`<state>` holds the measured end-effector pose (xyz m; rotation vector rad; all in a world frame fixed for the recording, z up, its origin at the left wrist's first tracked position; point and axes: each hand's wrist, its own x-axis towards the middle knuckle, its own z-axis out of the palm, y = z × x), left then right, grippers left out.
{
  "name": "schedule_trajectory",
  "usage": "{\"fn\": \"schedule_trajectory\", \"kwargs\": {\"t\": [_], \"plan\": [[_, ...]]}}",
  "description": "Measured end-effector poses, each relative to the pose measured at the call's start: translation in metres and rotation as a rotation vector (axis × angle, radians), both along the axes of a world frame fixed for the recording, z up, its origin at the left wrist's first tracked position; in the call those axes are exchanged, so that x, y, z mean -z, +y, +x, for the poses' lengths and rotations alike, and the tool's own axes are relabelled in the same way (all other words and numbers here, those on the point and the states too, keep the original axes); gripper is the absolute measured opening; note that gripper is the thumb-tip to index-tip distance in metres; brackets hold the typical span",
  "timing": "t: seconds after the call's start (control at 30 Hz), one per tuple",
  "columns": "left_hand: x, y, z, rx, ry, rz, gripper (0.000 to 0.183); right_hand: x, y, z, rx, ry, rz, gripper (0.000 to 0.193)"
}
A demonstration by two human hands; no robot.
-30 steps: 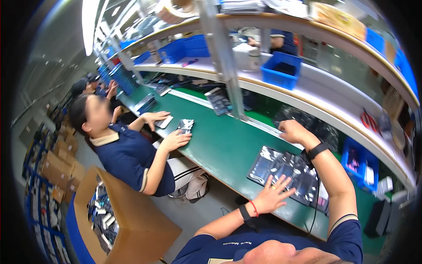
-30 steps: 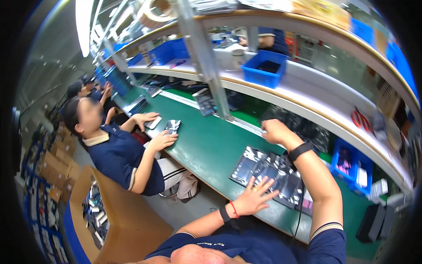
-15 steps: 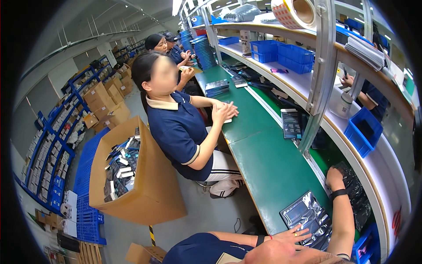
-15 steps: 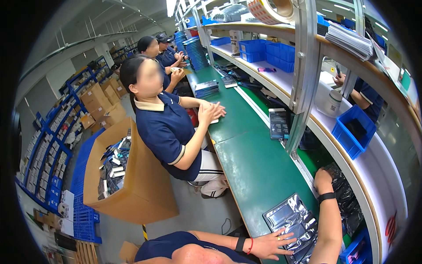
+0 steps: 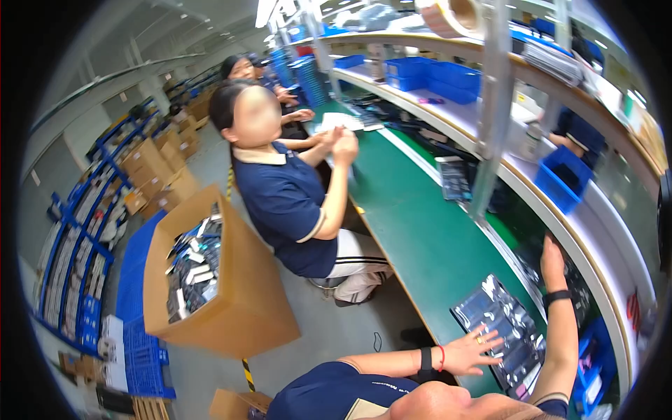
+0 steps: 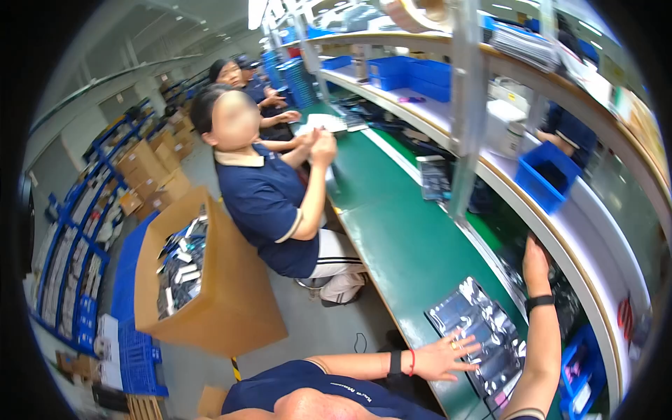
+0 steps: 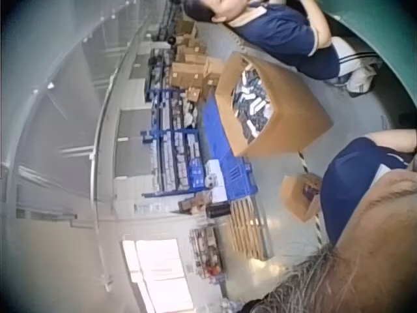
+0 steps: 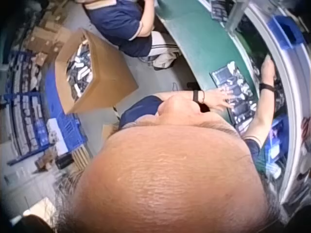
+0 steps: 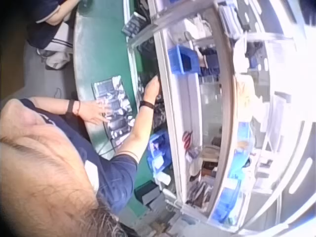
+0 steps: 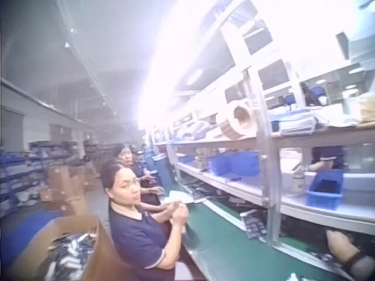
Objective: Assembling and inspecting small electronic component kits on an assembly line.
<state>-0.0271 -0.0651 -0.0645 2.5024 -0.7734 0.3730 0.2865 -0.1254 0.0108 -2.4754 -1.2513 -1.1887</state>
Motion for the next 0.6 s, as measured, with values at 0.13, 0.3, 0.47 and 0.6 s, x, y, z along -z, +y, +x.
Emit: {"fn": "schedule_trajectory", "kwargs": {"t": [0.13,0.3,0.47,0.6], "plan": [[-0.006,0.007,-0.008,-0.145,-0.140,-0.101,0.066,-0.043,-0.019,-0.053,0.035,0.407,0.018,0.041],[-0.030,-0.007,0.016,-0.056,0.412,-1.190,0.063,-0.019,-0.078,-0.075,-0.102,0.300,0.399,0.039],[-0.051,-0.039,0.077,0.147,1.060,-1.955,0.060,-0.046,-0.123,-0.152,-0.108,0.494,0.663,0.032],[-0.084,-0.075,0.087,0.356,1.197,-2.173,0.062,-0.044,-0.164,-0.219,-0.210,0.591,0.527,0.024]]}}
